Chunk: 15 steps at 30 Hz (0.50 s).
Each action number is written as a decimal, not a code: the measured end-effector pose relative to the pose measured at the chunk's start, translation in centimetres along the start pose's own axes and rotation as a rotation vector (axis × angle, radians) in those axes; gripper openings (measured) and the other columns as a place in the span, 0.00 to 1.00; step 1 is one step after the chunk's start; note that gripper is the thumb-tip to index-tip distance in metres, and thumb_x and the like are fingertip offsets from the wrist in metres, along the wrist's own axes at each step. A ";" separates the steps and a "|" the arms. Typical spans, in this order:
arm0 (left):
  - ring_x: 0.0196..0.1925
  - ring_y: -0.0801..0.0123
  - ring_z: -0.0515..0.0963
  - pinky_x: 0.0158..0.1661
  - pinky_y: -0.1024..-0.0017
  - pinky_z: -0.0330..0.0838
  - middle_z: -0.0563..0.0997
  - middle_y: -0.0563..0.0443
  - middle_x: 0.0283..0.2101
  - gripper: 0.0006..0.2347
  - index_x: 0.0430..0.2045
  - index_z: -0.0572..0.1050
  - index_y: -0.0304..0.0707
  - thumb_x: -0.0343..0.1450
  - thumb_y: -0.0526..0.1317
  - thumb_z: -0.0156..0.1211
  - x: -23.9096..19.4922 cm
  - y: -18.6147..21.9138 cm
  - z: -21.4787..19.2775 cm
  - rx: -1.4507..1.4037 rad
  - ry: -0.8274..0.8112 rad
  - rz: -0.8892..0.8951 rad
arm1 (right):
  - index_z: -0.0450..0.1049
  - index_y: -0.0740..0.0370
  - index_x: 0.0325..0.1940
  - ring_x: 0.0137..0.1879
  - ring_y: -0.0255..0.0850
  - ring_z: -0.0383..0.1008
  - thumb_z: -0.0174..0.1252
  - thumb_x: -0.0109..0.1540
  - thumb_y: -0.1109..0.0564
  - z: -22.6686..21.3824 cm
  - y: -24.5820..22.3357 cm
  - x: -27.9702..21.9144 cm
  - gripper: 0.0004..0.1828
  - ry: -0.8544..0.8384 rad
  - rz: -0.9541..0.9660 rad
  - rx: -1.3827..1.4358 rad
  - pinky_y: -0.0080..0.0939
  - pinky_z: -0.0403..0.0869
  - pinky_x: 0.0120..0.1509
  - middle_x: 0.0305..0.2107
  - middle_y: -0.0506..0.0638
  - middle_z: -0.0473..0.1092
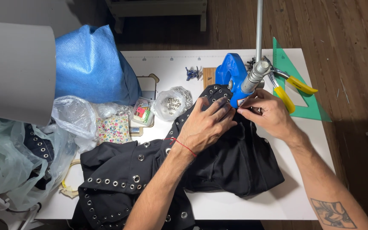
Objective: Attaching metal grommets to a black garment using a manual press machine
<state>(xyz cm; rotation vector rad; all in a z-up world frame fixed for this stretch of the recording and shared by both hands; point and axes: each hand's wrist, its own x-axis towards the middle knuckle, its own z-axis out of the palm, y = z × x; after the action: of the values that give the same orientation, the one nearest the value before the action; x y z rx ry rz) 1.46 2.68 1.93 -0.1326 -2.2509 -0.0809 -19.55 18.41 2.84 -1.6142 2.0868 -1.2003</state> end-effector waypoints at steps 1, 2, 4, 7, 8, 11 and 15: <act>0.63 0.51 0.86 0.55 0.53 0.70 0.87 0.42 0.47 0.09 0.46 0.85 0.37 0.85 0.41 0.59 0.0 0.1 0.0 -0.001 0.000 0.001 | 0.91 0.57 0.45 0.31 0.42 0.77 0.77 0.68 0.57 -0.4 0.5 0.3 0.03 0.001 0.001 0.000 0.46 0.75 0.33 0.40 0.59 0.79; 0.63 0.51 0.86 0.56 0.53 0.70 0.87 0.42 0.47 0.09 0.45 0.85 0.37 0.85 0.41 0.60 0.0 0.2 0.0 -0.003 -0.001 -0.001 | 0.90 0.61 0.47 0.33 0.43 0.78 0.78 0.66 0.60 -0.8 0.9 0.7 0.06 0.008 0.012 0.018 0.46 0.75 0.35 0.40 0.60 0.79; 0.63 0.51 0.86 0.56 0.53 0.70 0.87 0.42 0.47 0.09 0.45 0.85 0.38 0.85 0.41 0.60 0.2 -0.1 0.0 0.001 0.002 0.002 | 0.88 0.65 0.48 0.35 0.45 0.79 0.78 0.63 0.64 -2.3 3.5 2.3 0.10 0.019 0.016 0.036 0.46 0.76 0.37 0.40 0.62 0.80; 0.63 0.50 0.86 0.55 0.53 0.70 0.87 0.41 0.47 0.09 0.46 0.85 0.37 0.85 0.41 0.60 0.0 0.3 -0.3 0.009 0.002 0.008 | 0.87 0.58 0.48 0.36 0.51 0.80 0.71 0.77 0.59 -4.8 4.9 5.4 0.04 0.088 0.222 -0.128 0.51 0.77 0.40 0.35 0.58 0.79; 0.66 0.52 0.84 0.55 0.53 0.70 0.88 0.45 0.50 0.12 0.51 0.85 0.38 0.86 0.46 0.61 -0.1 0.4 -0.6 0.073 -0.107 -0.005 | 0.83 0.64 0.55 0.33 0.45 0.75 0.65 0.79 0.57 -5.4 1.9 6.8 0.07 0.131 0.252 0.097 0.43 0.74 0.35 0.40 0.56 0.79; 0.69 0.54 0.83 0.55 0.54 0.71 0.89 0.48 0.52 0.16 0.56 0.86 0.39 0.87 0.52 0.63 0.1 0.3 -0.9 0.143 -0.201 -0.010 | 0.76 0.62 0.70 0.47 0.42 0.78 0.52 0.81 0.45 -6.9 -2.0 11.8 0.21 0.174 0.201 0.438 0.38 0.78 0.43 0.53 0.53 0.78; 0.70 0.54 0.83 0.55 0.55 0.71 0.89 0.48 0.55 0.17 0.58 0.86 0.39 0.86 0.53 0.64 0.2 0.4 -0.9 0.141 -0.199 -0.011 | 0.77 0.55 0.67 0.71 0.42 0.90 0.52 0.68 0.27 -7.9 -5.5 18.4 0.37 0.177 0.366 0.875 0.42 0.91 0.72 0.57 0.49 0.81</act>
<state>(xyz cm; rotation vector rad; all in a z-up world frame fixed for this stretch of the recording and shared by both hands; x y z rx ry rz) 2.08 2.95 2.66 -0.0536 -2.4473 0.0893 -27.35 5.37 16.97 -0.7191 1.4697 -1.7873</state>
